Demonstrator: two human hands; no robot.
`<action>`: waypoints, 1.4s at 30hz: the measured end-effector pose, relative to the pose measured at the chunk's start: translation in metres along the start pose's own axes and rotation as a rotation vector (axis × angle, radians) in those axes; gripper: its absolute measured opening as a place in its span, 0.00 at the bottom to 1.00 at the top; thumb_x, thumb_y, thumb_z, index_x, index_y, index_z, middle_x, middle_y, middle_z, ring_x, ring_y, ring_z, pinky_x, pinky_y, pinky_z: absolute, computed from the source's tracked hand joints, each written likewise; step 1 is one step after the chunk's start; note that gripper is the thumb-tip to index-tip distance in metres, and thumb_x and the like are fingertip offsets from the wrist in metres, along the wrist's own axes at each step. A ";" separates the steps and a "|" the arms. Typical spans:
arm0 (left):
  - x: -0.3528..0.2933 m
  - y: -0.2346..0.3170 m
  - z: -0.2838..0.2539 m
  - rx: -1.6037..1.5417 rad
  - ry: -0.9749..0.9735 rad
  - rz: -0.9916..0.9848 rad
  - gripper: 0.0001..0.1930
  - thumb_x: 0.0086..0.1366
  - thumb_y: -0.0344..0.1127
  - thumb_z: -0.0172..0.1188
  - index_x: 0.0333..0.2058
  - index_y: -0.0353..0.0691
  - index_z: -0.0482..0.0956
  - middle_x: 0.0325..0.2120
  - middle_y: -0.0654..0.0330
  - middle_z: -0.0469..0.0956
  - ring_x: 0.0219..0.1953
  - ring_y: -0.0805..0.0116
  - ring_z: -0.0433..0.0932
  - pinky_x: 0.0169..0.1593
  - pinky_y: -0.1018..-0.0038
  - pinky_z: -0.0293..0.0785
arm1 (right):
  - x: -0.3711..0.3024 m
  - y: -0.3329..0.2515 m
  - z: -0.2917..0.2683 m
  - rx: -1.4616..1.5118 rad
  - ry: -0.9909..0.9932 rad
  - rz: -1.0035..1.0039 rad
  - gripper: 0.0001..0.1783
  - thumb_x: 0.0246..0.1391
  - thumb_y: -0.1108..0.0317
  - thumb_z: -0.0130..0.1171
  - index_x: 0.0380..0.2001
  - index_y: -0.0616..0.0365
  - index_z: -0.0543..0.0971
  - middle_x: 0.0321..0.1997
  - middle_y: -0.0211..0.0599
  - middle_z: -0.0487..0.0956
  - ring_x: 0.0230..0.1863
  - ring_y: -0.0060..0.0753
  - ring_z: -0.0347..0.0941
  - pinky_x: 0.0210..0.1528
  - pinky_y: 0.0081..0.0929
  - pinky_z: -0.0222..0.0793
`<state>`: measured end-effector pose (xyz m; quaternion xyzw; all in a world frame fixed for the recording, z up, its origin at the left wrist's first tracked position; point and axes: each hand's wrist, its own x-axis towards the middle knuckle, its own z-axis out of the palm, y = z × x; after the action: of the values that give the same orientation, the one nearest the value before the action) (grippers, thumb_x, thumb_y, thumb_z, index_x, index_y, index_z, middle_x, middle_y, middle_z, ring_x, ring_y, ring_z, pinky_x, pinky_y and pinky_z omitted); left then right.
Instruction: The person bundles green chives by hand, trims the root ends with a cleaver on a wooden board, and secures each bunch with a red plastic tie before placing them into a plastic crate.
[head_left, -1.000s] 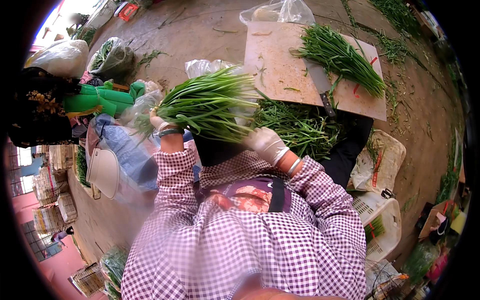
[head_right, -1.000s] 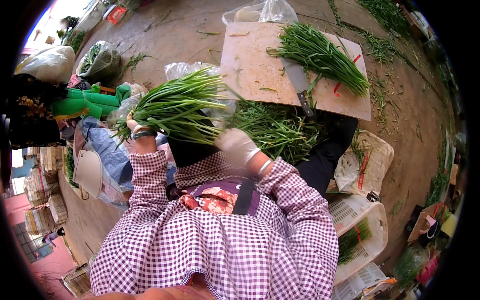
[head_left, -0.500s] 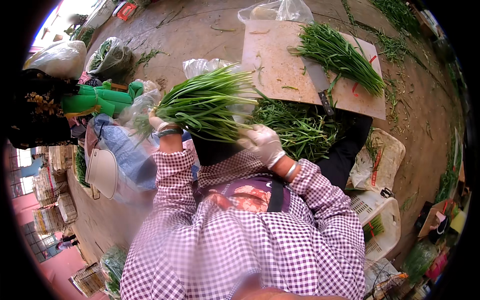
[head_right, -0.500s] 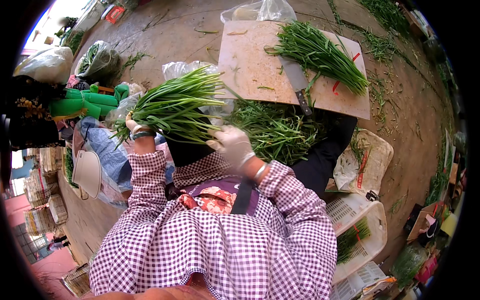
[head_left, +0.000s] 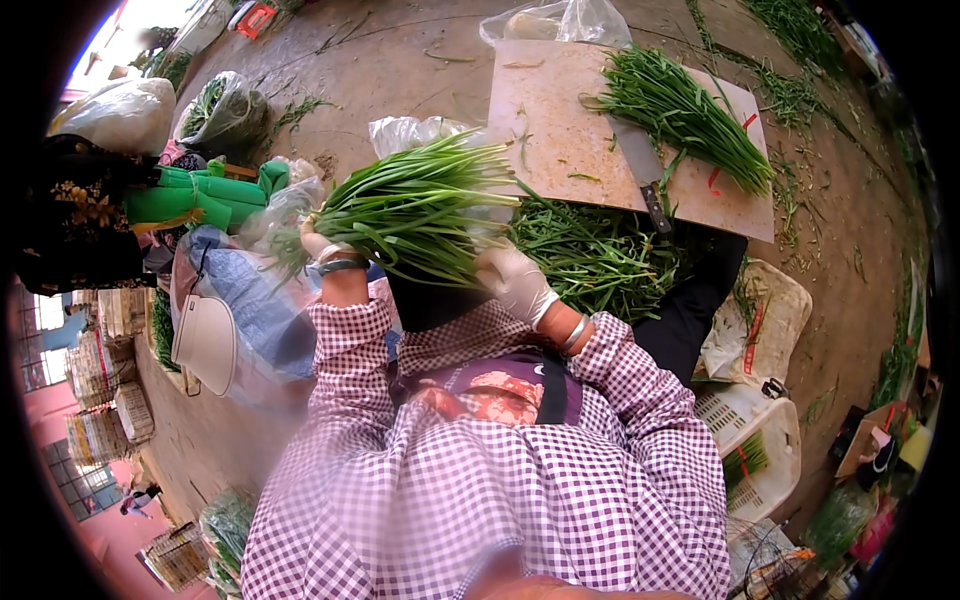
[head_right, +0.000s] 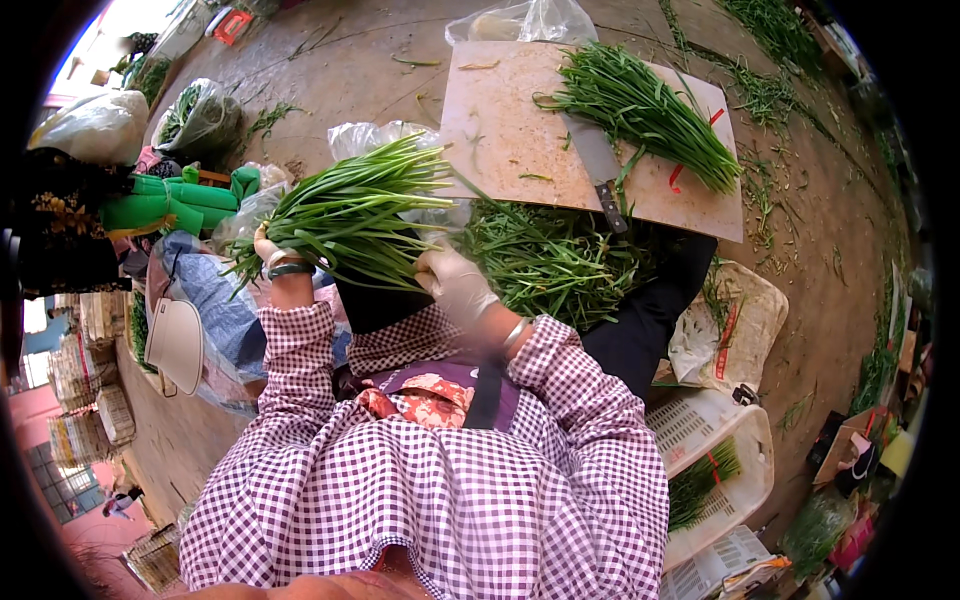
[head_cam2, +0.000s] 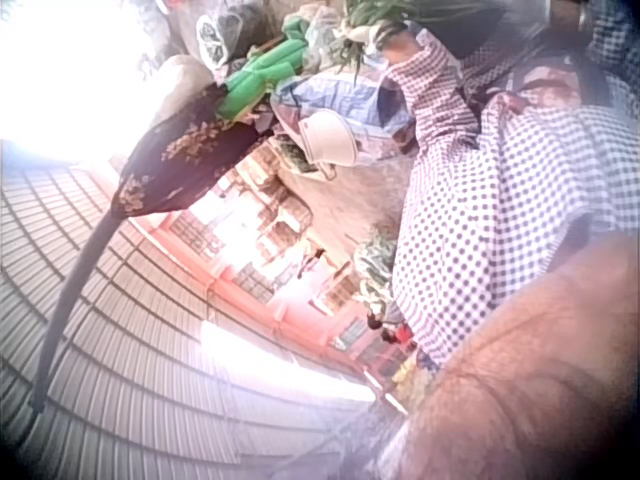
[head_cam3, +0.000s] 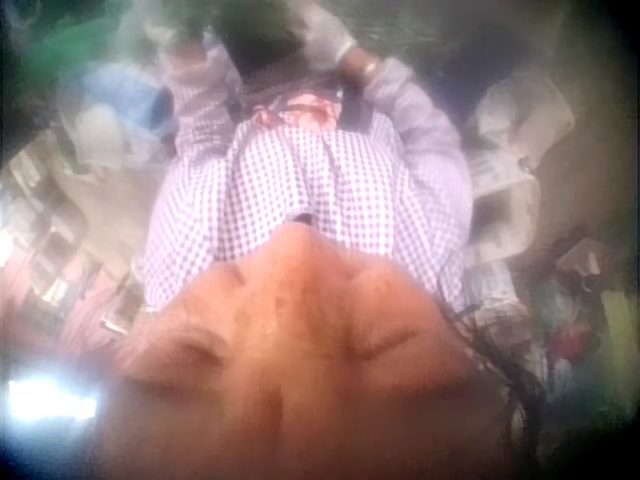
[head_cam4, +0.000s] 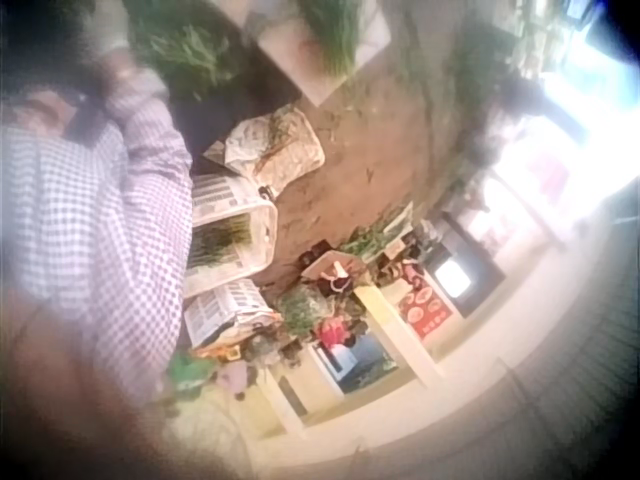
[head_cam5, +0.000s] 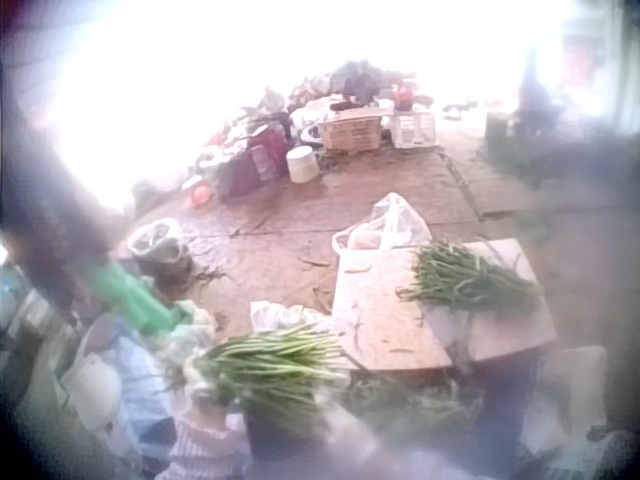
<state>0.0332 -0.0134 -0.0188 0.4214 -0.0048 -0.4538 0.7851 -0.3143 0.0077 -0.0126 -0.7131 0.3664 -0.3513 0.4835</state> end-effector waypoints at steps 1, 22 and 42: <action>-0.002 -0.001 0.003 -0.010 0.016 0.001 0.22 0.67 0.50 0.43 0.37 0.38 0.79 0.34 0.58 0.82 0.33 0.57 0.79 0.43 0.65 0.76 | -0.001 0.005 -0.002 -0.082 -0.021 -0.001 0.08 0.50 0.72 0.61 0.36 0.60 0.78 0.40 0.47 0.77 0.40 0.50 0.74 0.45 0.37 0.72; -0.004 0.000 0.007 -0.031 0.071 0.006 0.19 0.65 0.48 0.44 0.38 0.40 0.78 0.36 0.53 0.81 0.35 0.51 0.79 0.45 0.58 0.75 | 0.006 0.033 -0.031 0.423 -0.078 0.660 0.21 0.55 0.59 0.66 0.46 0.64 0.80 0.44 0.38 0.81 0.45 0.29 0.76 0.49 0.25 0.71; 0.003 -0.001 0.006 -0.067 0.085 0.012 0.19 0.65 0.45 0.43 0.36 0.37 0.78 0.35 0.53 0.82 0.34 0.53 0.79 0.42 0.61 0.76 | -0.007 0.106 -0.055 0.236 -0.004 0.719 0.11 0.57 0.67 0.62 0.41 0.59 0.81 0.37 0.31 0.81 0.36 0.21 0.74 0.41 0.20 0.71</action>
<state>0.0325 -0.0198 -0.0166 0.4138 0.0414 -0.4307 0.8009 -0.3845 -0.0378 -0.0979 -0.4789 0.5494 -0.1975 0.6556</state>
